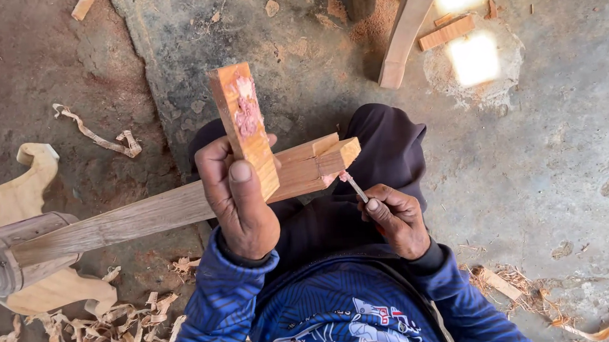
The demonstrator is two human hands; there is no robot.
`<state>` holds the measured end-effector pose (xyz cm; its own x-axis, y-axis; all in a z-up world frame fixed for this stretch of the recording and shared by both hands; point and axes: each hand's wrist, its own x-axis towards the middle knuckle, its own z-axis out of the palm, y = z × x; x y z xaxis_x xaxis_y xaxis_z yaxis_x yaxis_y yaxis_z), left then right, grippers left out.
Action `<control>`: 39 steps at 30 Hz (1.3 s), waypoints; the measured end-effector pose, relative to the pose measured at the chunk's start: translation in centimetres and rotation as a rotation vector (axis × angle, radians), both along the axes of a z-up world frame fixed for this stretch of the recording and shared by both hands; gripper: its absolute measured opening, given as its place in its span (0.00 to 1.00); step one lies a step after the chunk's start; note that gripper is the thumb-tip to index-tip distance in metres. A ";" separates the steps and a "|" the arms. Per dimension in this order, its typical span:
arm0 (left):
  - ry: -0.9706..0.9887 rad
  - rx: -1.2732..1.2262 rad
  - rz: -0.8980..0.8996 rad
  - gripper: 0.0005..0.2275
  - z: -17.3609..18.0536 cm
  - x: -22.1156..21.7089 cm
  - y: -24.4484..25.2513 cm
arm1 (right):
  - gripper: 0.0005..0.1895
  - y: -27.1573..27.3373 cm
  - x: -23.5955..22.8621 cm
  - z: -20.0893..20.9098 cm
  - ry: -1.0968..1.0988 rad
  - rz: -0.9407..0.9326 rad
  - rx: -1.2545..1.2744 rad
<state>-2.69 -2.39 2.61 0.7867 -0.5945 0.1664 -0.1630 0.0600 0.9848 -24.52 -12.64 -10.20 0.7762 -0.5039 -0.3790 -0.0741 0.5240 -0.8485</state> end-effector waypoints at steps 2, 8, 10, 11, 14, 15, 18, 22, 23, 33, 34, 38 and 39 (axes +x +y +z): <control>-0.003 0.023 0.020 0.20 -0.4 -0.4 -0.9 | 0.11 -0.2 0.3 -0.4 -0.064 -0.011 0.004; -0.069 -0.007 0.121 0.20 -1.5 -1.1 -2.4 | 0.07 -1.4 1.4 -1.0 -0.159 0.035 -0.200; -0.083 -0.011 0.175 0.20 -1.7 -1.3 -2.4 | 0.05 -2.0 1.7 -0.7 -0.179 0.051 -0.239; -0.083 -0.006 0.175 0.20 -1.8 -1.3 -2.5 | 0.05 -2.4 1.8 -0.8 -0.179 0.051 -0.234; -0.093 -0.001 0.177 0.20 -1.8 -1.3 -2.8 | 0.05 -3.7 1.9 -1.0 -0.186 0.058 -0.315; -0.095 -0.010 0.180 0.20 -1.9 -1.3 -2.9 | 0.05 -4.2 1.7 -1.2 -0.183 0.077 -0.364; -0.118 -0.022 0.177 0.20 -1.9 -1.2 -3.2 | 0.06 -5.3 1.1 -1.2 -0.144 0.110 -0.503; -0.120 -0.022 0.162 0.20 -1.7 -1.0 -3.0 | 0.06 -4.9 0.3 -0.7 -0.023 0.131 -0.569; -0.121 -0.023 0.160 0.20 -1.7 -1.0 -3.0 | 0.06 -4.2 0.4 -1.0 -0.024 0.129 -0.570; -0.128 -0.031 0.170 0.21 -1.9 -1.0 -2.9 | 0.08 -0.6 2.1 -2.2 -0.229 0.049 -0.092; -0.123 -0.045 0.167 0.21 -1.9 -1.0 -2.9 | 0.08 -0.8 2.3 -2.1 -0.216 0.071 -0.102; -0.131 0.002 0.172 0.21 -1.4 -1.4 -2.8 | 0.09 -2.6 2.7 -1.1 -0.276 0.079 -0.232; -0.152 0.038 0.166 0.21 -1.4 -1.4 -2.8 | 0.09 -3.1 2.8 -1.0 -0.289 0.114 -0.260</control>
